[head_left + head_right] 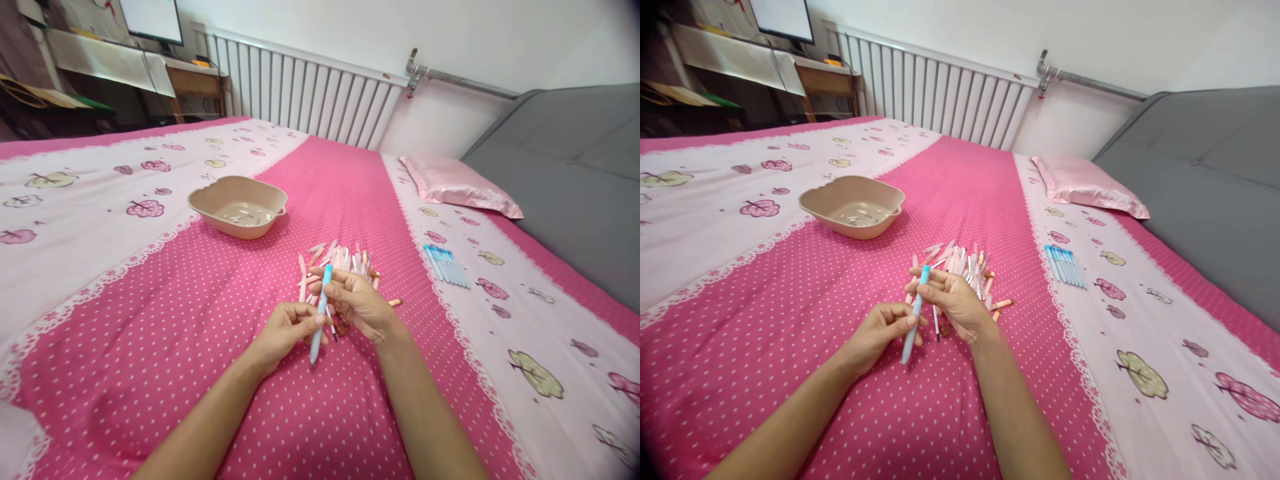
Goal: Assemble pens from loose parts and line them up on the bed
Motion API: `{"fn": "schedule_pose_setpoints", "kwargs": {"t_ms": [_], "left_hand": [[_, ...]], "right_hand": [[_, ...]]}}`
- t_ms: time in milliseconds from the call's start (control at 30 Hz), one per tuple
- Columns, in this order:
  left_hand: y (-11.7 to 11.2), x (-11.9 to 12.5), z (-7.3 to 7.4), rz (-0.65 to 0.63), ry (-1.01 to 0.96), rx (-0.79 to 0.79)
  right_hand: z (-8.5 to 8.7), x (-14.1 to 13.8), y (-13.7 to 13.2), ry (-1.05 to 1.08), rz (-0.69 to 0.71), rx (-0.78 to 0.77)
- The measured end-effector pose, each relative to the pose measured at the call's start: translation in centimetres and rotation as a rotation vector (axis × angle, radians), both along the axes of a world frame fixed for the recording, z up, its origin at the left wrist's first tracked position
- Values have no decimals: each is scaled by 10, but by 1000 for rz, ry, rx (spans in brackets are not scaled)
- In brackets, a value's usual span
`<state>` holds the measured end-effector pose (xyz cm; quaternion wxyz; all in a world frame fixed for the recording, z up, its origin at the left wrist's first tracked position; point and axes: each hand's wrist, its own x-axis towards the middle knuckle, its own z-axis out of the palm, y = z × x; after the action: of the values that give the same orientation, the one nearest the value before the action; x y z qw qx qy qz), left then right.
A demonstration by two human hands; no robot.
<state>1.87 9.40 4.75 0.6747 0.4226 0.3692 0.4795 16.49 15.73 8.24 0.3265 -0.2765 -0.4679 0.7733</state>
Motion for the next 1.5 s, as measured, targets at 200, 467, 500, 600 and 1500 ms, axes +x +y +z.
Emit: {"fn": "schedule_pose_setpoints", "kwargs": {"t_ms": [200, 467, 500, 600, 1500], "left_hand": [[0, 2, 2, 69, 27, -25], [2, 2, 0, 84, 38, -25], [2, 2, 0, 86, 40, -24], [2, 2, 0, 103, 49, -22], [3, 3, 1, 151, 113, -11]], "right_hand": [[-2, -2, -1, -88, -77, 12], [2, 6, 4, -130, -98, 124], [2, 10, 6, -162, -127, 159], [1, 24, 14, -393, -234, 347], [-15, 17, 15, -1379, -206, 761]]}}
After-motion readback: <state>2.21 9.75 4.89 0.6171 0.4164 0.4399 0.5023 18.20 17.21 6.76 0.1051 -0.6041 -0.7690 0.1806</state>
